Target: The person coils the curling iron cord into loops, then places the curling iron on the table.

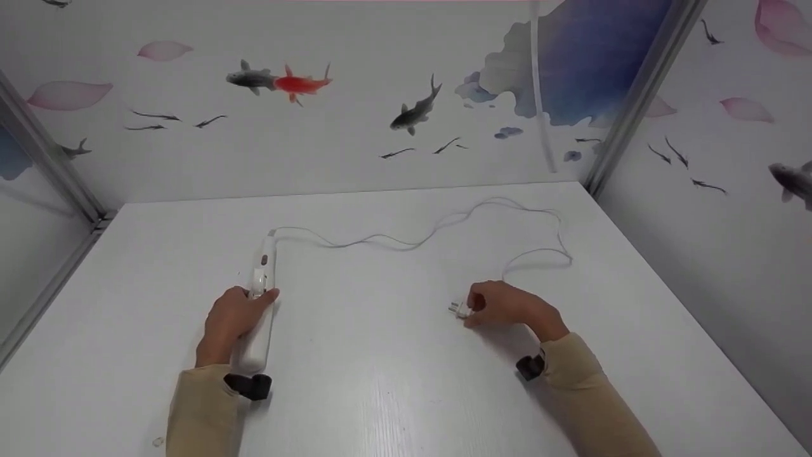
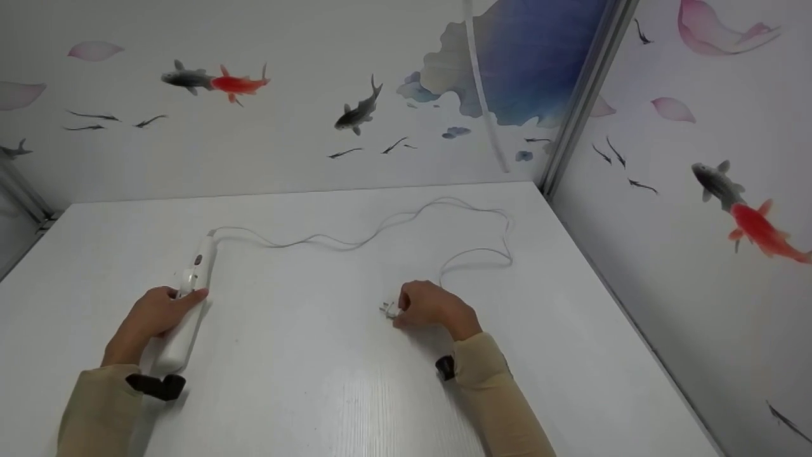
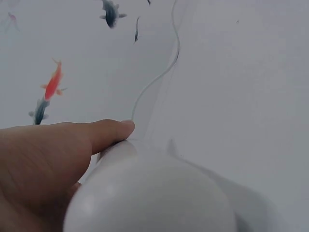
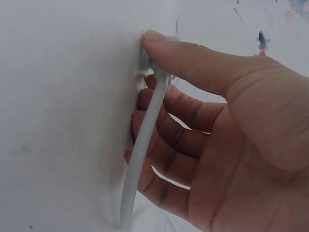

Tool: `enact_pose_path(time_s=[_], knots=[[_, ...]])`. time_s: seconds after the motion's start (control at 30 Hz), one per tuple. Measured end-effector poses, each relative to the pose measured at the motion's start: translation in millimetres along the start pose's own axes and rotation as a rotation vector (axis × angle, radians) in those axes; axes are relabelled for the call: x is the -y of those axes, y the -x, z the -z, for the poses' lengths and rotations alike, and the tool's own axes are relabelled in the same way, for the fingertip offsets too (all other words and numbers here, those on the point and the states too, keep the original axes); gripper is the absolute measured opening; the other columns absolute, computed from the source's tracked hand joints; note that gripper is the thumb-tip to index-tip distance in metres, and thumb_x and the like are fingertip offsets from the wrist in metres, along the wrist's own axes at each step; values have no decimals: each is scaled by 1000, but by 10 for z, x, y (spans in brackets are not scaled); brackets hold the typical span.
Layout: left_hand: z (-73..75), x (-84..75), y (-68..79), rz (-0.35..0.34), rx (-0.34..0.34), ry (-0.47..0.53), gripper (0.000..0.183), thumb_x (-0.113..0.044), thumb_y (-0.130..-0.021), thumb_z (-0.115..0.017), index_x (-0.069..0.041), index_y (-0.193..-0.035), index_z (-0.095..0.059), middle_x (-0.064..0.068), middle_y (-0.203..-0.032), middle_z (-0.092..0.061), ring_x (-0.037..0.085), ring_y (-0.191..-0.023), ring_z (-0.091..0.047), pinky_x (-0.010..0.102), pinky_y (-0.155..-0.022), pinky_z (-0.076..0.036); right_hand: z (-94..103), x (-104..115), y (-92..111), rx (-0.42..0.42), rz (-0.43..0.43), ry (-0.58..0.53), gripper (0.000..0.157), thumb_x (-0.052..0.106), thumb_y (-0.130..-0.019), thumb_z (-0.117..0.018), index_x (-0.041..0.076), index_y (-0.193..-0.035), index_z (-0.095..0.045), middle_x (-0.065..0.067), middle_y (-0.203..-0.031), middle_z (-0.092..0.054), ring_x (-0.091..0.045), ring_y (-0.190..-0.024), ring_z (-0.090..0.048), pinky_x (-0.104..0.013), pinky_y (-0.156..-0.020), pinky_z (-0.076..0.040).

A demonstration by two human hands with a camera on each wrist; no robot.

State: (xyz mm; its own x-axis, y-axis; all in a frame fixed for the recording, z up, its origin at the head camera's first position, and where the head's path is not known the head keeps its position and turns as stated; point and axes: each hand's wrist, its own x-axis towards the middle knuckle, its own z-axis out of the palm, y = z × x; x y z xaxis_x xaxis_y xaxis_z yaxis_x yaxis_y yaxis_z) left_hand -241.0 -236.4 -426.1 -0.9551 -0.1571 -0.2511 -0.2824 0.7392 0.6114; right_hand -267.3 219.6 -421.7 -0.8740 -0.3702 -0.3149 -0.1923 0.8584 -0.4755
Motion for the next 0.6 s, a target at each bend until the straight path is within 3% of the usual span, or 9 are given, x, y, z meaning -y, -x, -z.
enact_pose_path(time_s=[0.3, 0.6], knots=[[-22, -14, 16, -2, -33, -1, 64, -44, -100, -49, 15, -125, -49, 26, -105, -63, 28, -84, -61, 36, -64, -49, 6, 6, 6, 8, 7, -2, 19, 28, -91, -71, 14, -103, -64, -1, -100, -62, -16, -87, -53, -33, -77, -44], [-66, -10, -11, 12, -78, -22, 70, -55, -97, -53, 11, -119, -53, 21, -99, -63, 25, -78, -56, 33, -61, -43, -7, 20, 8, 34, -4, -13, 21, 29, -93, -70, 13, -106, -65, -2, -99, -62, -17, -85, -53, -32, -74, -45]])
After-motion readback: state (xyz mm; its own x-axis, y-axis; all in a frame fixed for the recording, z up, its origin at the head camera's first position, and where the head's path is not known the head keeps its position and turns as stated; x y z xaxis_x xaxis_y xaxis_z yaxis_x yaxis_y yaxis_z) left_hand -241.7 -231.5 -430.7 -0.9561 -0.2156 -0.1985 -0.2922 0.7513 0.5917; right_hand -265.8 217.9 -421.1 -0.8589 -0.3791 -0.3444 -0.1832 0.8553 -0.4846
